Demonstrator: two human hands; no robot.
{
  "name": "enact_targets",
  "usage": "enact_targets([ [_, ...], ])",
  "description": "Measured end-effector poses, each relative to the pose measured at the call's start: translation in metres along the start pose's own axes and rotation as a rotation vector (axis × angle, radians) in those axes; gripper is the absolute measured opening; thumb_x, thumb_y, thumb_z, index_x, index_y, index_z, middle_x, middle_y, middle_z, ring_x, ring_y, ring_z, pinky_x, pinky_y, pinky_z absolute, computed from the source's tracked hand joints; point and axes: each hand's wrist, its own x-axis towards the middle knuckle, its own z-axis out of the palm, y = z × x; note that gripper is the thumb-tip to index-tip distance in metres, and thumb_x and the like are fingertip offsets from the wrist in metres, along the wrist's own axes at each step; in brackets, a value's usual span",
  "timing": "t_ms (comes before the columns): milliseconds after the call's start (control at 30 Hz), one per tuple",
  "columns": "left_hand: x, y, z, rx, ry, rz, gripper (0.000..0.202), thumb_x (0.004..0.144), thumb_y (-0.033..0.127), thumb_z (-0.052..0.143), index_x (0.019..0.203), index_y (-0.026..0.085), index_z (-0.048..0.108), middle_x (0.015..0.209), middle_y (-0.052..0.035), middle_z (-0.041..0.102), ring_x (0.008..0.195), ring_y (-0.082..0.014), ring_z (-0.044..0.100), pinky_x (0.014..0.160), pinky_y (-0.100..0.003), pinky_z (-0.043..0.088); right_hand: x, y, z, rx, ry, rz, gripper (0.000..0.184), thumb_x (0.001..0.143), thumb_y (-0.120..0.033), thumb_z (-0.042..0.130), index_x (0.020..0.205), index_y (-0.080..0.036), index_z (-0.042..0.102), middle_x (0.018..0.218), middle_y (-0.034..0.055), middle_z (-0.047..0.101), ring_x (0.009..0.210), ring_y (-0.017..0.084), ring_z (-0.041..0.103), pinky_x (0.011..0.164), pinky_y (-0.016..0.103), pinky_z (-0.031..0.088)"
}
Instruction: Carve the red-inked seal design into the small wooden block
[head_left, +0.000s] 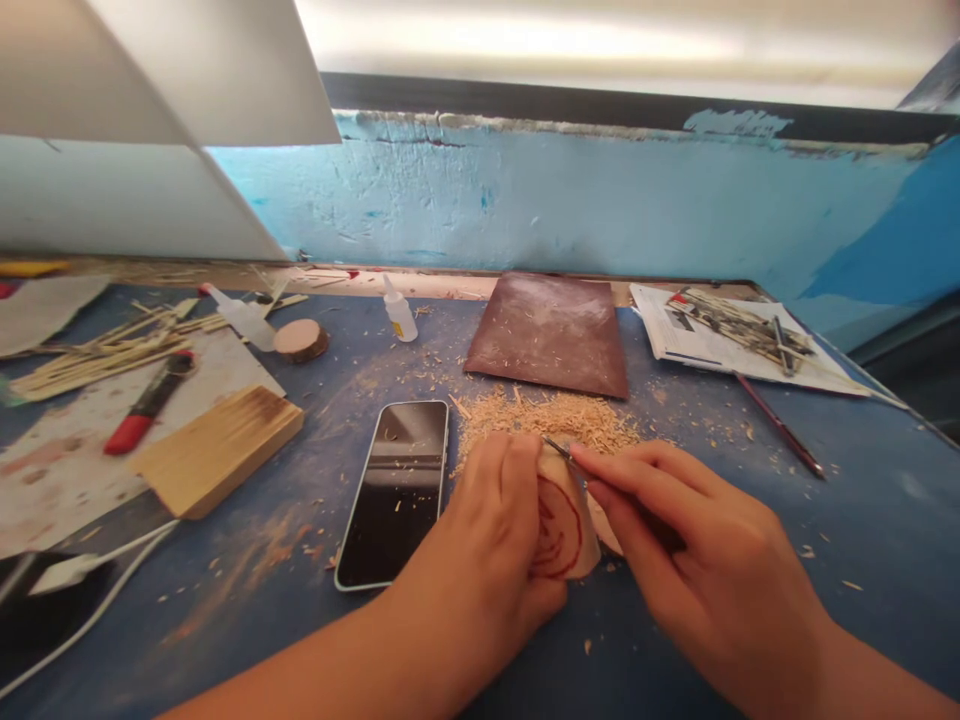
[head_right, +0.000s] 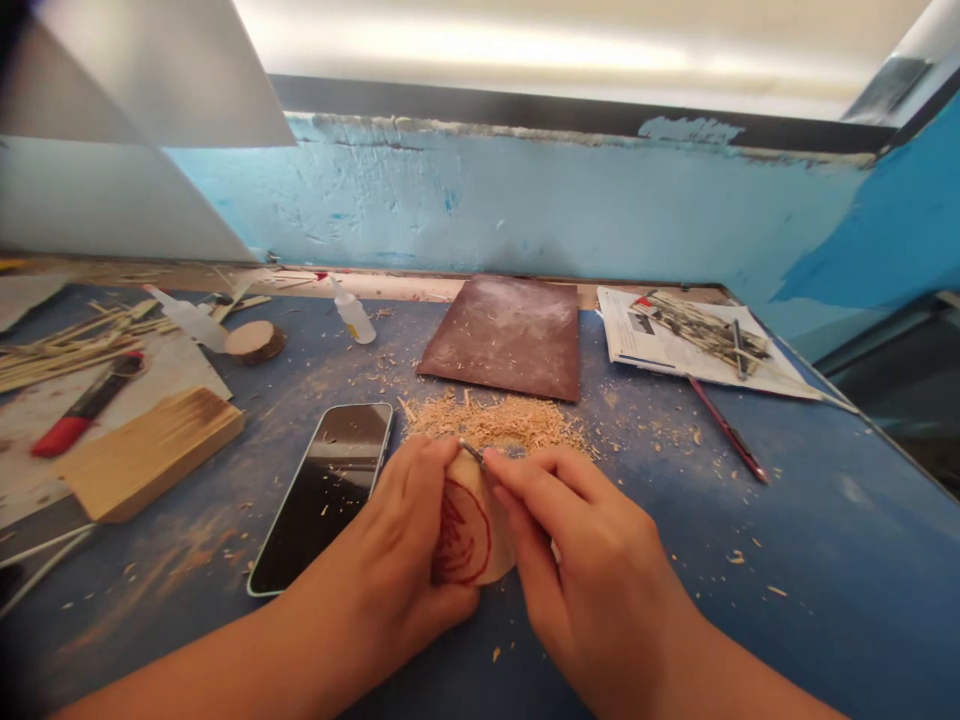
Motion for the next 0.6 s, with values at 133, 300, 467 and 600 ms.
enact_targets([
  [133,0.0,-0.002,-0.004,-0.069,-0.01,-0.073,0.095,0.07,0.013,0.067,0.148,0.023,0.014,0.144,-0.0177,0.038,0.138,-0.038,0.043,0.116,-0.06,0.045,0.003,0.001,-0.011,-0.013,-0.009,0.045,0.032,0.099,-0.013,0.06,0.127,-0.024,0.073,0.107,0.0031,0.074,0.091,0.01,0.073,0.08,0.016,0.06],
  [300,0.003,-0.005,-0.008,-0.137,-0.008,-0.143,0.091,0.069,0.017,0.07,0.144,0.024,0.019,0.138,-0.014,0.043,0.132,-0.0341,0.048,0.112,-0.056,0.048,0.002,0.0,-0.029,-0.065,-0.098,-0.024,0.027,0.097,-0.015,0.062,0.119,-0.025,0.075,0.103,0.0011,0.076,0.084,0.008,0.074,0.075,0.012,0.06],
  [467,0.008,-0.003,-0.01,-0.175,-0.042,-0.21,0.089,0.068,0.019,0.071,0.142,0.023,0.022,0.136,-0.0131,0.044,0.128,-0.0329,0.051,0.108,-0.054,0.05,0.0,-0.001,-0.032,-0.105,-0.128,-0.085,0.031,0.095,-0.011,0.061,0.119,-0.025,0.075,0.103,0.0007,0.077,0.087,0.008,0.075,0.081,0.011,0.06],
  [600,0.01,-0.002,-0.012,-0.176,-0.055,-0.221,0.085,0.069,0.02,0.07,0.141,0.02,0.025,0.133,-0.0143,0.045,0.127,-0.034,0.051,0.107,-0.055,0.051,-0.006,0.0,-0.025,-0.119,-0.12,-0.102,0.035,0.095,-0.008,0.059,0.125,-0.022,0.071,0.108,0.0023,0.076,0.093,0.009,0.075,0.087,0.011,0.06],
])
